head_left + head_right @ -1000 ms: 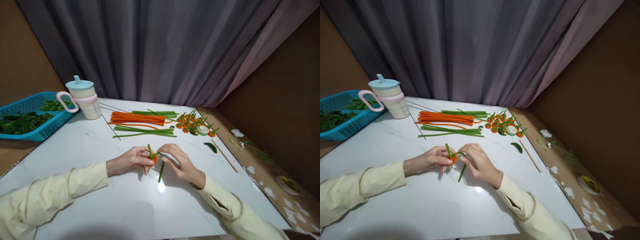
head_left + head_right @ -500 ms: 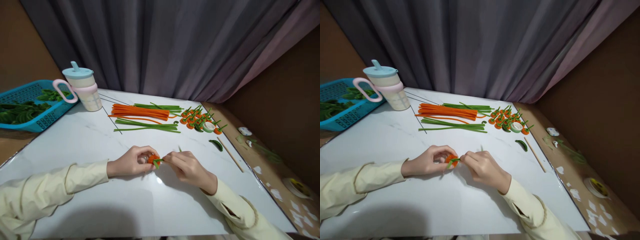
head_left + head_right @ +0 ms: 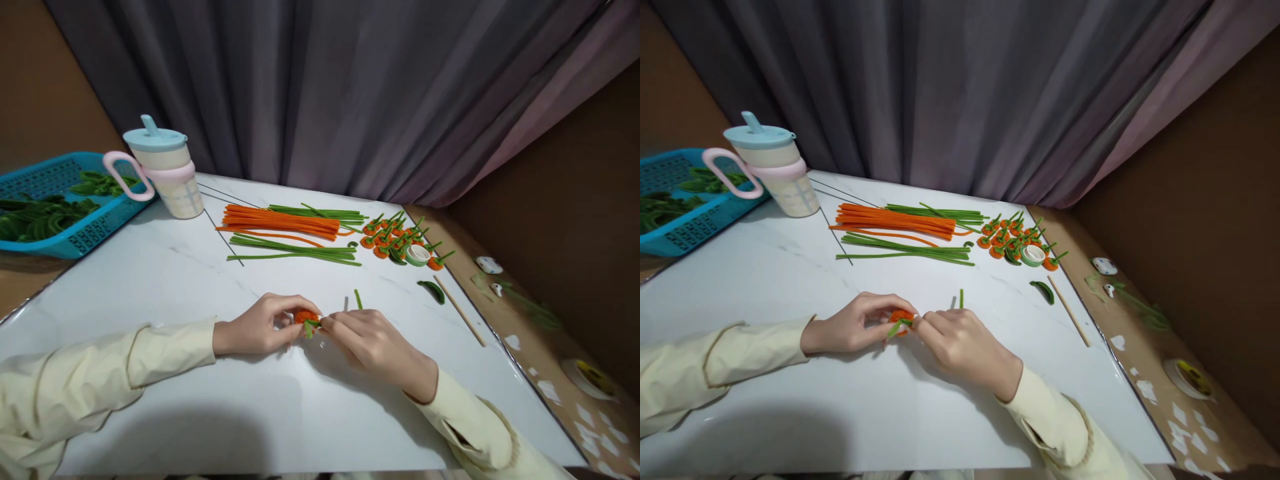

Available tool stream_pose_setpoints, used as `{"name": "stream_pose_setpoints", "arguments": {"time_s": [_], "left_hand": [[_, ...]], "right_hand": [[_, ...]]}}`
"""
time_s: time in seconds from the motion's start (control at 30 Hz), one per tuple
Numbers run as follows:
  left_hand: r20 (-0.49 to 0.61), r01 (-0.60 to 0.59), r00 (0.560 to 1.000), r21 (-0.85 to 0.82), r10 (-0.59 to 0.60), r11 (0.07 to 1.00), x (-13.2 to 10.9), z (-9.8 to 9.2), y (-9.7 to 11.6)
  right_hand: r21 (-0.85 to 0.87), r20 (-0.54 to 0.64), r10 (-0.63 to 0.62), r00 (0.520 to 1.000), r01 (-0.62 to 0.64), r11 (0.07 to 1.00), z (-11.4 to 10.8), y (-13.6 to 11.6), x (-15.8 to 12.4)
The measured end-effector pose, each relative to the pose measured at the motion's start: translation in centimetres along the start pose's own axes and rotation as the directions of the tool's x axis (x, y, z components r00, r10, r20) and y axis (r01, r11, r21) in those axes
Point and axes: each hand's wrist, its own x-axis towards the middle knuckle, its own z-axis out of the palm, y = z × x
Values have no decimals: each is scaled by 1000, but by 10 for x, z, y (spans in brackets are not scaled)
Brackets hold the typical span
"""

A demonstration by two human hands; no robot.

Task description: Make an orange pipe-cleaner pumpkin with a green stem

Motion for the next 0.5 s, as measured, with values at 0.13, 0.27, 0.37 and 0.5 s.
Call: {"name": "stream_pose_setpoints", "arguments": {"time_s": [0.13, 0.27, 0.37, 0.5], "left_hand": [[-6, 42, 999, -140, -43, 989, 1, 1, -1], [-16, 96, 995, -263, -103, 960, 1, 2, -5], [-5, 125, 991, -296, -132, 947, 2, 2, -7], [7, 140, 990, -282, -144, 949, 3, 2, -7]], "right_hand": [[15, 37, 60, 998, -60, 998, 0, 1, -1], [49, 33, 180, 983, -182, 982, -8, 11, -4], [76, -44, 209, 977, -205, 976, -16, 16, -1], [42, -20, 121, 992, -120, 992, -22, 11, 17]]}}
